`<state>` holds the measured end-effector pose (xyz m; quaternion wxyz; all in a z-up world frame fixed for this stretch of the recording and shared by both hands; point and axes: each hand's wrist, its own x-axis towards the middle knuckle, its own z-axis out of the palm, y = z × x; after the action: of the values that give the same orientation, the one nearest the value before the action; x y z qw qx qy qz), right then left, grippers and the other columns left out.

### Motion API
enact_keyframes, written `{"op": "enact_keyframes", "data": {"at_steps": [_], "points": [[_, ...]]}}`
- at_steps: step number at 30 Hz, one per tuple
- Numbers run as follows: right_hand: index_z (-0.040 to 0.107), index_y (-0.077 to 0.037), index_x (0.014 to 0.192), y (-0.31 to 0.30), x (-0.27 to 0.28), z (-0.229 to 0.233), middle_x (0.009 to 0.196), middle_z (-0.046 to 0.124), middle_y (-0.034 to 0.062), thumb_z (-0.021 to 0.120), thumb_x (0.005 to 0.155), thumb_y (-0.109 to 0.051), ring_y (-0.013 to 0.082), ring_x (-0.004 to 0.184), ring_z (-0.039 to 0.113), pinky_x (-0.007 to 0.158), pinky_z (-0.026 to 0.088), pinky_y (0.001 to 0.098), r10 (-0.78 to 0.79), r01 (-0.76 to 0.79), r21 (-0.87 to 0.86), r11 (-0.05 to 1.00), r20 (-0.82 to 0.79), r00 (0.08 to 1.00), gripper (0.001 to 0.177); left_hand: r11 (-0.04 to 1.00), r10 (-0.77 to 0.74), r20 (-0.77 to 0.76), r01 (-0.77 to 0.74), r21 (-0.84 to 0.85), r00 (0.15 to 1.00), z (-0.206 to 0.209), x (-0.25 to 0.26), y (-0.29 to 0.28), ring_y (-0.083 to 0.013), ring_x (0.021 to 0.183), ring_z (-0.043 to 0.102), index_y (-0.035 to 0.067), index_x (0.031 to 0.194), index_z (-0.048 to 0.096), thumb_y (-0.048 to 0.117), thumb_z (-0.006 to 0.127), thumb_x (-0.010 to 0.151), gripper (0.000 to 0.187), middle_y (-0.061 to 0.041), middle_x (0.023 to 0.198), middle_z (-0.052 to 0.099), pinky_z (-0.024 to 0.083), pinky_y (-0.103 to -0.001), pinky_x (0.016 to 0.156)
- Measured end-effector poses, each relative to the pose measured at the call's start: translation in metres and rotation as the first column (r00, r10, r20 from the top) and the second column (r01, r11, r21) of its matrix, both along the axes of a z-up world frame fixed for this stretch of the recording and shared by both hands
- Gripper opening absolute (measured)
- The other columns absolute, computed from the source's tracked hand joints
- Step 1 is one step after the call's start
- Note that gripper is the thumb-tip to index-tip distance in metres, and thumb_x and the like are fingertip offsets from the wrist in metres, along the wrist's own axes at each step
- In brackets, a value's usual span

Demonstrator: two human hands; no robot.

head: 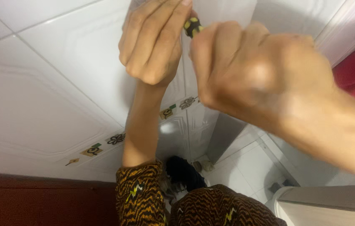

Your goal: The person removes a wooden cabinet from a wall, places it on a toilet tank, and then uses a screwdriver to drive wall anchors into the wall. The person handles the cabinet, a plastic bag of screws, and a screwdriver.

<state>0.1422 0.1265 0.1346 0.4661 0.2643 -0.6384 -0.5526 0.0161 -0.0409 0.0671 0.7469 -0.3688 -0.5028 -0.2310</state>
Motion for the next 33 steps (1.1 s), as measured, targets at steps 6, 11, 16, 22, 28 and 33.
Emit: {"op": "enact_keyframes", "data": {"at_steps": [6,11,16,22,28,33], "points": [[0.053,-0.008,0.083,-0.011,0.007,0.003,0.060,0.038,-0.0028,0.051,0.110,-0.028,0.0102,0.046,0.036,0.042,0.032,0.0263,0.210,-0.014,-0.513,0.858,0.326,0.922,0.034,0.999,-0.026,0.021,0.025,0.026,0.999,0.003,0.005,0.006,-0.0243,0.082,0.071,-0.004,0.089,0.077,-0.008,0.078,0.069,0.021,-0.010,0.086,0.073,0.059,-0.035,0.072],[0.051,-0.008,0.085,-0.004,0.007,0.006,0.075,0.042,-0.0017,0.060,0.096,-0.011,0.0081,0.064,0.043,0.054,0.034,0.0188,0.088,-0.090,-0.028,0.996,-0.049,0.995,0.014,1.000,0.020,0.014,-0.019,-0.017,1.000,0.006,0.008,0.000,-0.0243,0.079,0.070,-0.005,0.087,0.077,-0.006,0.082,0.071,0.017,-0.009,0.083,0.072,0.058,-0.034,0.068],[0.051,-0.008,0.075,0.007,0.001,-0.002,0.069,0.040,-0.0008,0.060,0.084,-0.010,0.0067,0.058,0.038,0.048,0.027,0.0196,0.039,-0.039,0.035,0.999,0.017,0.999,0.013,0.999,0.001,0.032,0.001,-0.040,0.999,0.000,0.007,-0.002,-0.0256,0.081,0.071,-0.003,0.088,0.077,-0.005,0.080,0.072,0.017,-0.010,0.085,0.072,0.058,-0.035,0.072],[0.052,-0.007,0.079,0.006,-0.003,-0.011,0.074,0.047,0.0001,0.059,0.088,-0.010,0.0049,0.057,0.037,0.047,0.024,0.0196,0.085,-0.071,-0.147,0.987,0.090,0.992,0.011,0.997,-0.002,0.154,-0.009,0.073,0.988,-0.013,-0.006,-0.032,-0.0255,0.074,0.068,-0.001,0.091,0.077,-0.004,0.084,0.082,0.012,-0.010,0.084,0.073,0.053,-0.035,0.068],[0.054,-0.005,0.084,0.010,-0.017,-0.013,0.079,0.054,0.0010,0.058,0.092,-0.011,0.0030,0.057,0.037,0.047,0.022,0.0196,0.113,-0.126,-0.137,0.983,-0.102,0.988,0.010,0.986,0.086,0.226,-0.115,0.119,0.970,-0.029,-0.007,-0.045,-0.0230,0.108,0.064,0.003,0.109,0.076,-0.003,0.078,0.094,0.016,-0.007,0.102,0.076,0.055,-0.037,0.095],[0.053,-0.004,0.079,-0.004,-0.025,-0.007,0.073,0.051,0.0034,0.059,0.088,-0.007,0.0053,0.054,0.038,0.041,0.020,0.0229,0.139,-0.141,-0.016,0.990,-0.084,0.987,0.012,0.978,0.183,0.335,-0.206,0.034,0.924,-0.032,-0.005,-0.043,-0.0232,0.121,0.057,0.001,0.119,0.073,0.001,0.080,0.098,0.022,-0.006,0.109,0.075,0.046,-0.038,0.099]]}}
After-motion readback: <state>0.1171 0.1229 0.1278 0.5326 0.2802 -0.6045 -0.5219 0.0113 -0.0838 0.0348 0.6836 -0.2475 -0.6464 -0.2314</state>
